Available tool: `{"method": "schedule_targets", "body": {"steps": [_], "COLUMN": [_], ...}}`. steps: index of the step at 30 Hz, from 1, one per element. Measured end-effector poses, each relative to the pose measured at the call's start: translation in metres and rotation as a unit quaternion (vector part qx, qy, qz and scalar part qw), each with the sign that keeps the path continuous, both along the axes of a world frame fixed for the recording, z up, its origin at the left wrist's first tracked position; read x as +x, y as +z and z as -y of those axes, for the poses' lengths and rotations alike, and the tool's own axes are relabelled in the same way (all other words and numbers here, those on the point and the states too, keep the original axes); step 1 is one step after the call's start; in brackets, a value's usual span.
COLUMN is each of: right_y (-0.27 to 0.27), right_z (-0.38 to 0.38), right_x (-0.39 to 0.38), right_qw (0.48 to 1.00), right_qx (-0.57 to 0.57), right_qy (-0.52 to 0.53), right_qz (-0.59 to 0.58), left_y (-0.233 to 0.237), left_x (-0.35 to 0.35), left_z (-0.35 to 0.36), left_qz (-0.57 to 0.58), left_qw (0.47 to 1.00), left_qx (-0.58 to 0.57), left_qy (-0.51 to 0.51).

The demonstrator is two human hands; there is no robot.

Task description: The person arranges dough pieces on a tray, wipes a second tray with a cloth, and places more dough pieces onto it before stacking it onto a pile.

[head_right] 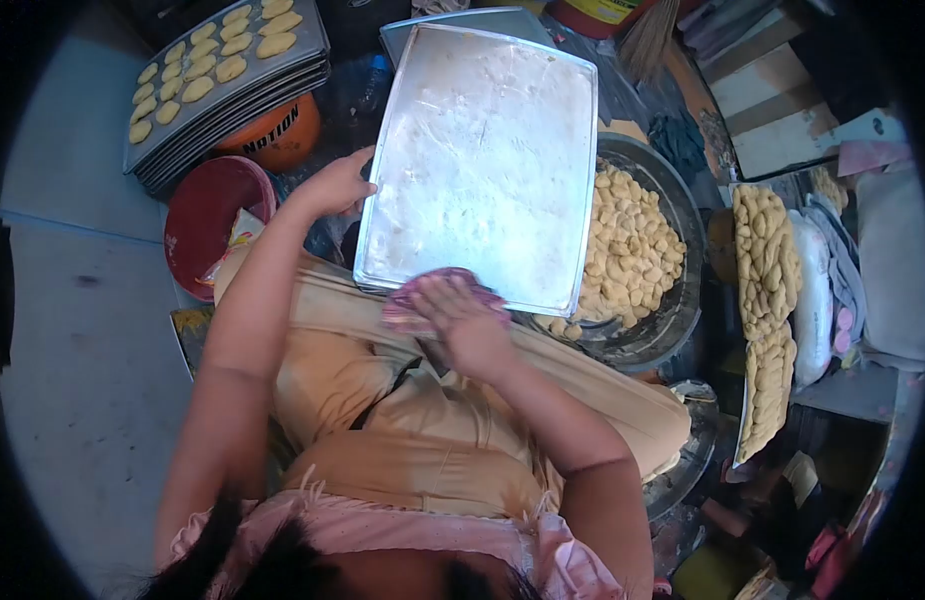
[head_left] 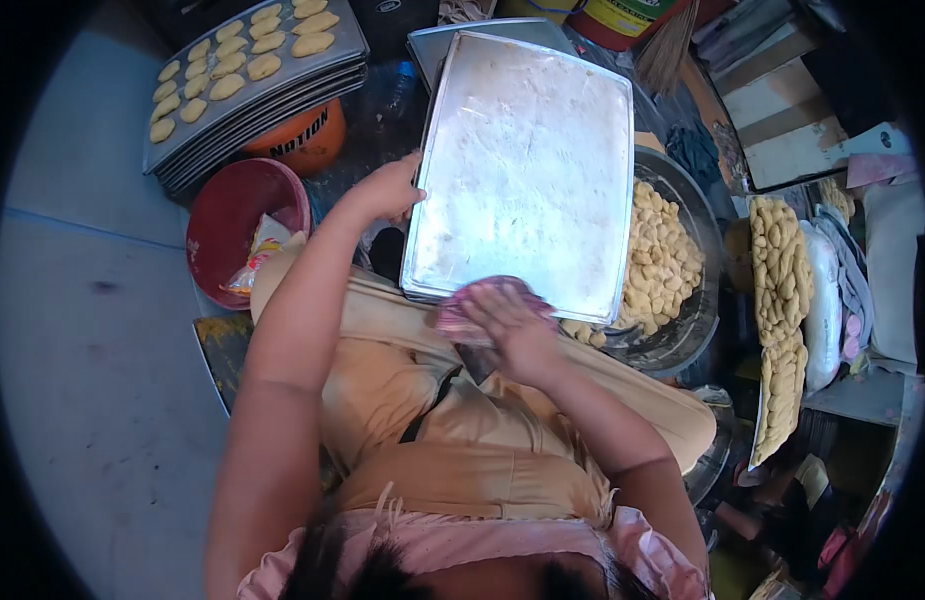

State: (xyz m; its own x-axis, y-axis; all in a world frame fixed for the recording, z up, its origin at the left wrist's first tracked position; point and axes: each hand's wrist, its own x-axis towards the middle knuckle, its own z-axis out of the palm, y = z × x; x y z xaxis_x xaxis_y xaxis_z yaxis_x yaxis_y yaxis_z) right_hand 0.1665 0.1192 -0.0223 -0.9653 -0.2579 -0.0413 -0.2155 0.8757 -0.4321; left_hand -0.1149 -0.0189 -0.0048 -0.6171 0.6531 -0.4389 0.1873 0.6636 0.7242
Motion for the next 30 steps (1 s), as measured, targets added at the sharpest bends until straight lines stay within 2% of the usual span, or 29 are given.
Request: {"method": "schedule_targets", "body": {"steps": [2, 5, 10, 17, 20, 24, 25, 26, 27, 28, 29, 30], "right_y": [0.013, 0.014, -0.004, -0.026, -0.027, -0.022, -0.039, -0.021, -0.004, -0.009, -0.024, -0.008], "right_z": [-0.033, -0.075, -0.118, -0.226, -0.262, -0.252, -0.248, -0.218, -0.185, -0.168, -0.147, -0.115], "right_x": [0.029, 0.053, 0.020, -0.133, -0.215, -0.324, -0.352, -0.367, -0.375, -0.402, -0.427, -0.430], "right_qw": [0.997, 0.987, 0.961, 0.895, 0.865, 0.806, 0.810, 0.818, 0.852, 0.870, 0.875, 0.913], "right_qx": [-0.018, -0.013, 0.053, 0.177, 0.178, 0.168, 0.162, 0.159, 0.171, 0.112, 0.144, 0.083], "right_qy": [-0.062, -0.159, -0.261, -0.392, -0.456, -0.559, -0.546, -0.530, -0.465, -0.442, -0.398, -0.349], "right_qz": [0.038, -0.007, -0.071, -0.117, -0.108, -0.094, -0.140, -0.156, -0.170, -0.185, -0.236, -0.192], "left_y": [0.001, -0.005, -0.001, 0.000, -0.011, -0.010, -0.012, -0.012, -0.014, -0.017, -0.019, -0.019], "left_x": [0.000, -0.002, -0.004, -0.007, -0.013, -0.017, -0.018, -0.019, -0.020, -0.020, -0.020, -0.018], "left_z": [-0.001, -0.001, -0.004, -0.002, 0.000, 0.001, 0.002, 0.002, 0.003, 0.004, 0.004, 0.004], "left_qz": [0.003, 0.009, 0.032, -0.017, -0.040, -0.036, -0.042, -0.031, -0.039, -0.047, -0.054, -0.069], "left_qw": [1.000, 1.000, 0.999, 0.998, 0.997, 0.995, 0.994, 0.993, 0.993, 0.993, 0.993, 0.992], "left_qx": [-0.002, 0.007, -0.002, 0.046, 0.062, 0.083, 0.090, 0.098, 0.097, 0.095, 0.095, 0.089], "left_qy": [0.006, 0.006, 0.005, -0.024, -0.037, -0.045, -0.047, -0.051, -0.051, -0.052, -0.053, -0.049]}}
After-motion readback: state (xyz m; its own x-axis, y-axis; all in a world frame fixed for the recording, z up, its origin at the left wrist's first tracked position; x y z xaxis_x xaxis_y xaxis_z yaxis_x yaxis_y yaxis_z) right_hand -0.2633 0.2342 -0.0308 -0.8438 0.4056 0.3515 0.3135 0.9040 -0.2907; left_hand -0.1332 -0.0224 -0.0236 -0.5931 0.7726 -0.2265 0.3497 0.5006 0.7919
